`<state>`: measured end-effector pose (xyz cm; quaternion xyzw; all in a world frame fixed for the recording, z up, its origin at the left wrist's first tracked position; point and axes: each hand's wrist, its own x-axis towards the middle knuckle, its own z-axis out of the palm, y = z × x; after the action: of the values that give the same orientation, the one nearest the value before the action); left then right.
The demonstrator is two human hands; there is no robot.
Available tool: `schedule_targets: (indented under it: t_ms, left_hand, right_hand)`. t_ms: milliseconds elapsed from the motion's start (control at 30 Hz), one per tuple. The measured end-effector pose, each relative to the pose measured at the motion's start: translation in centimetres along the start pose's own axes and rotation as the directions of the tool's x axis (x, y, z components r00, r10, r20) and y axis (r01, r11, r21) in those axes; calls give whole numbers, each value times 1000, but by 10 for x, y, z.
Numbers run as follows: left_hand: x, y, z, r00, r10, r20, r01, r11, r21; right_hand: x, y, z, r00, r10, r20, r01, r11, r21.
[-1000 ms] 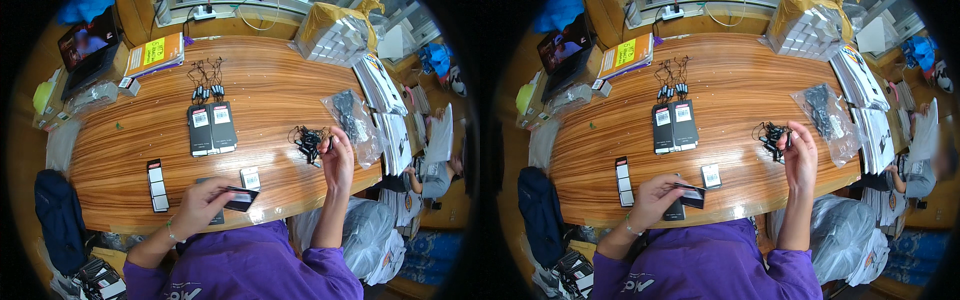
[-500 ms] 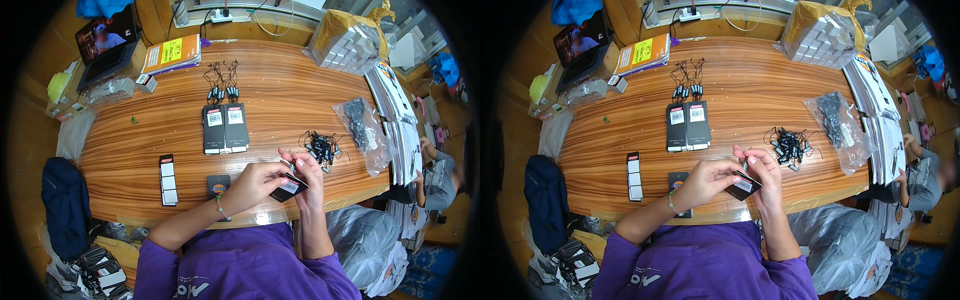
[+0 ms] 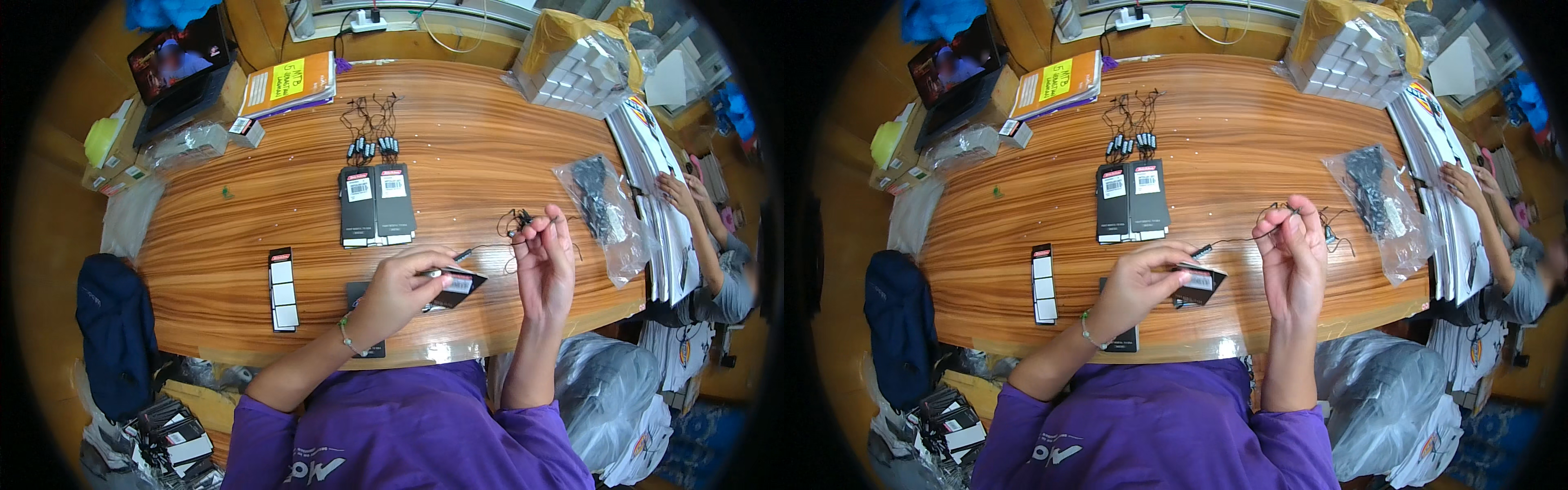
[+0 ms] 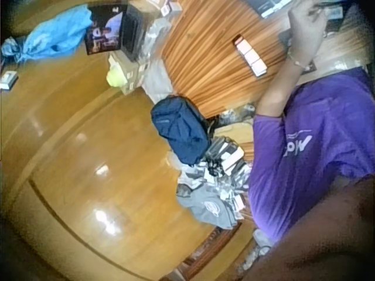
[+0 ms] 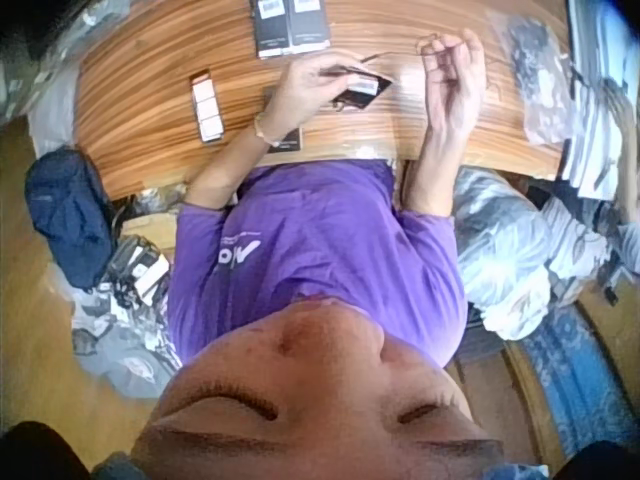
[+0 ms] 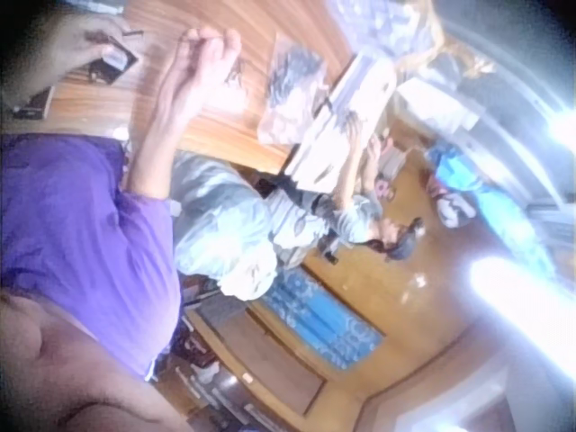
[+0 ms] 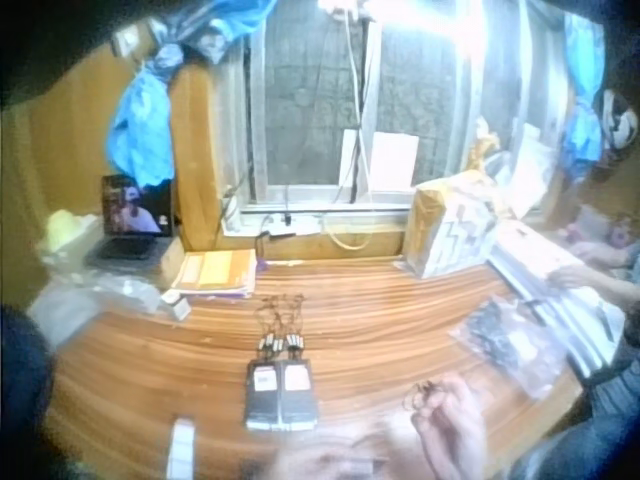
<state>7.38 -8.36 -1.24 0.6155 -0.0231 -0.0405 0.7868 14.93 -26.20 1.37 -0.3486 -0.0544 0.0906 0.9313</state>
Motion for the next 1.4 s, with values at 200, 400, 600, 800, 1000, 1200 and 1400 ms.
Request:
schedule_targets:
  t_ms: [200,400,600,800,1000,1200,1400]
  left_hand:
    - [3,16,-15,960,223,-170,-202,970,135]
    - [4,24,-22,936,251,-245,-212,961,176]
    - [3,26,-24,919,289,-270,-254,955,155]
    - [2,24,-24,917,272,-290,-249,962,114]
    - [0,25,-26,946,210,-248,-190,976,103]
    - [-1,26,-25,943,229,-242,-204,971,126]
    - [-3,37,-23,940,255,-227,-191,944,270]
  right_hand:
    - [-12,9,8,986,9,165,39,958,-286]
    - [-17,20,33,962,-139,235,271,608,-746]
    - [-16,32,46,880,-145,453,476,243,-845]
    - [-15,37,58,841,-109,530,540,108,-835]
    - [-12,41,61,822,-116,558,565,49,-823]
    - [-12,41,62,830,-110,547,553,31,-832]
    - [-12,45,55,912,-47,407,404,269,-874]
